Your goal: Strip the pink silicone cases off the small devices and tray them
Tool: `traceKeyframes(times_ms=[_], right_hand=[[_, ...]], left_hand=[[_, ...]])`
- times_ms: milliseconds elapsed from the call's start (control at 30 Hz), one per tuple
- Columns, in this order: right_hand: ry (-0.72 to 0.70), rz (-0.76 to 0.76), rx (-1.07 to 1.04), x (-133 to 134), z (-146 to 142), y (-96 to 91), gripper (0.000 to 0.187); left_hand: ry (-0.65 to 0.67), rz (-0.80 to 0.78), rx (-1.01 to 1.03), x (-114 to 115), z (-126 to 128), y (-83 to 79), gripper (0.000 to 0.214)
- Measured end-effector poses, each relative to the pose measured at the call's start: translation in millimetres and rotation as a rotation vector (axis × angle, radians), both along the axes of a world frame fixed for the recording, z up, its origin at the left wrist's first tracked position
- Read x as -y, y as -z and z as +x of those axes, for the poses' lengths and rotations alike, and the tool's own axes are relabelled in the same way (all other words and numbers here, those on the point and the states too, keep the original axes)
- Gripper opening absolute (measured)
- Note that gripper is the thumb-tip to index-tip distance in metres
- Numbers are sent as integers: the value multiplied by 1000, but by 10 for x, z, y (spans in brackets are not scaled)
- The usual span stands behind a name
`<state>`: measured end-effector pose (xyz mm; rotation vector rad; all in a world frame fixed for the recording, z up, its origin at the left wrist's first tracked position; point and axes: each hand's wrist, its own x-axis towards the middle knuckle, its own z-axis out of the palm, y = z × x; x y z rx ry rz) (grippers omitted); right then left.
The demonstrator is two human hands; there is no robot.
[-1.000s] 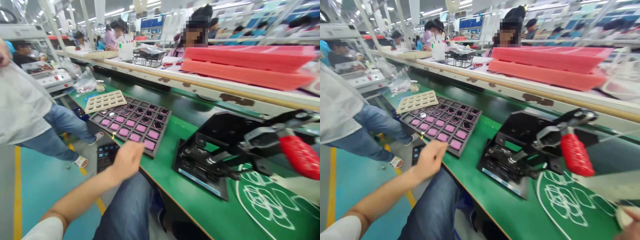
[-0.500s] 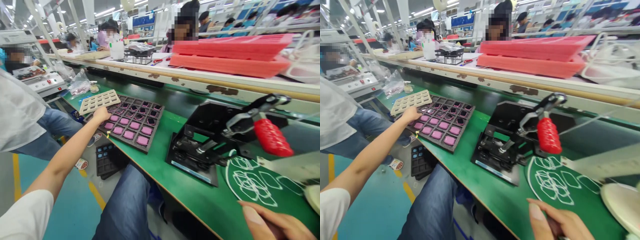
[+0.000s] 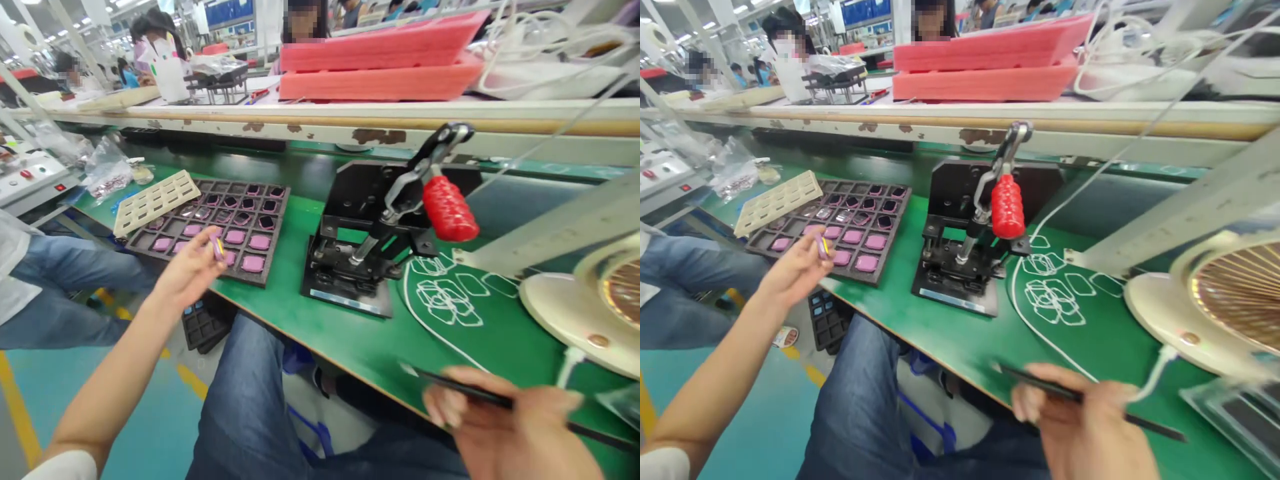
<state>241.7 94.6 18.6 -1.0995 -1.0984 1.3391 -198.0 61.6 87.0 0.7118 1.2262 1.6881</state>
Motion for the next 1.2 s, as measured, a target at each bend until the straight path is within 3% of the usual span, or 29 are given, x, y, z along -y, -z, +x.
traceKeyframes(times_ms=[67,167,233,333,533,733,833,900,1000,1200], right_hand=[[-26,-28,-67,66,-192,-70,45],[-80,58,-24,164,-360,-72,34],[-100,108,28,230,-373,-30,35],[-113,151,58,324,-306,5,46],[-46,294,64,491,-133,-67,48],[-53,315,203,564,-23,-164,54],[-23,381,348,580,-48,-249,41],[-104,461,493,591,-119,-270,23],[-241,542,666,594,-266,-196,17],[-246,648,776,552,-368,19,34]], left_hand=[[168,-24,327,70,537,126,55],[321,-131,625,141,1221,293,34],[378,-181,706,166,1543,374,26],[413,-221,680,187,1818,426,27],[526,-212,555,266,1925,360,44],[545,-195,491,328,1979,428,38],[557,-151,429,363,2051,491,41],[553,-125,394,399,2109,522,39],[529,-149,379,461,2183,551,36],[532,-152,504,532,2202,568,38]])
